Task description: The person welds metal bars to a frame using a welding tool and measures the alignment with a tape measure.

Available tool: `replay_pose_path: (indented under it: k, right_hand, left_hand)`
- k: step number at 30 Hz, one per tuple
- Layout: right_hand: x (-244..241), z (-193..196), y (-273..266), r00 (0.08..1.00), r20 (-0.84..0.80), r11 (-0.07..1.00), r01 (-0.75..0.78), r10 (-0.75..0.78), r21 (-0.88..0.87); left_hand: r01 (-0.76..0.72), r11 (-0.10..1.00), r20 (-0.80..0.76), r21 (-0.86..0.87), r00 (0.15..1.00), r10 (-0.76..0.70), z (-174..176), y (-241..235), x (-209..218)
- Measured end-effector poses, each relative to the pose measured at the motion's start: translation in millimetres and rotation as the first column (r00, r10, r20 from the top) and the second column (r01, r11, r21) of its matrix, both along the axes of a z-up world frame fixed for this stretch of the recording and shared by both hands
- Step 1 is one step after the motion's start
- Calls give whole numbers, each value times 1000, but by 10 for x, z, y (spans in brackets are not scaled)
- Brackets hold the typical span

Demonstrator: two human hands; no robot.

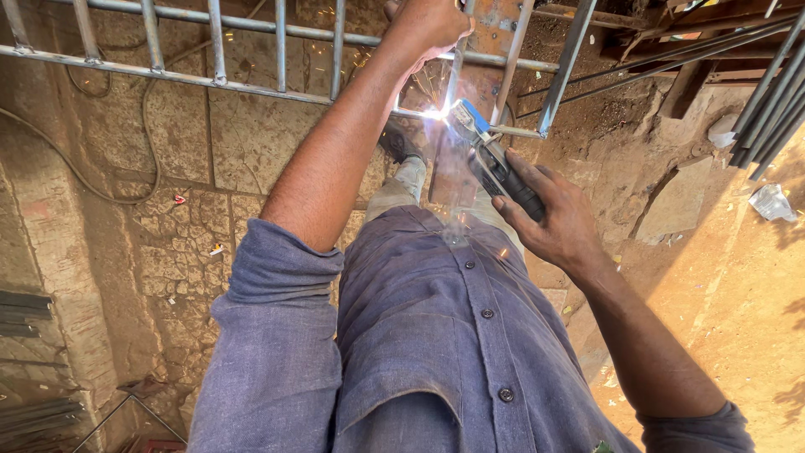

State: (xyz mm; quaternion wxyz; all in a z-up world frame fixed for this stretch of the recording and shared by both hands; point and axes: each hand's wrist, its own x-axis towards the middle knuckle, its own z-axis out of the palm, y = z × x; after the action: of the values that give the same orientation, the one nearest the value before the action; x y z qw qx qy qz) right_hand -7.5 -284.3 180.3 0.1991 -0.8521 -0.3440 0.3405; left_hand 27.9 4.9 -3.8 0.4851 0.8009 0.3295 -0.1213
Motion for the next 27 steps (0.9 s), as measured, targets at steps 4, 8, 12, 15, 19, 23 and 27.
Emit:
replay_pose_path:
  k: [4,8,12,15,19,23,27]
  right_hand:
    - [8,21,22,1000,-14,1000,11,-11,-20]
    - [11,38,27,1000,9,1000,0,0,4]
    - [24,39,16,1000,6,1000,-7,7,21]
    - [28,36,-2,1000,-8,1000,1,-1,2]
    - [48,11,1,999,-35,997,3,-6,-82]
    - [42,2,-19,1000,-13,995,-9,8,-95]
    - [41,18,-4,999,22,999,-21,22,-46]
  left_hand:
    - [-13,997,-47,-80,999,9,-16,-7,7]
    - [-6,998,132,65,991,-3,-90,-13,-20]
    - [19,995,109,96,994,-29,-219,-11,16]
    - [-64,982,82,-179,993,80,-343,-30,41]
    - [65,983,87,173,993,-81,-459,-11,65]
    - [4,997,174,76,985,-17,-469,-13,59]
    - [-37,997,96,-66,994,44,-374,-2,53]
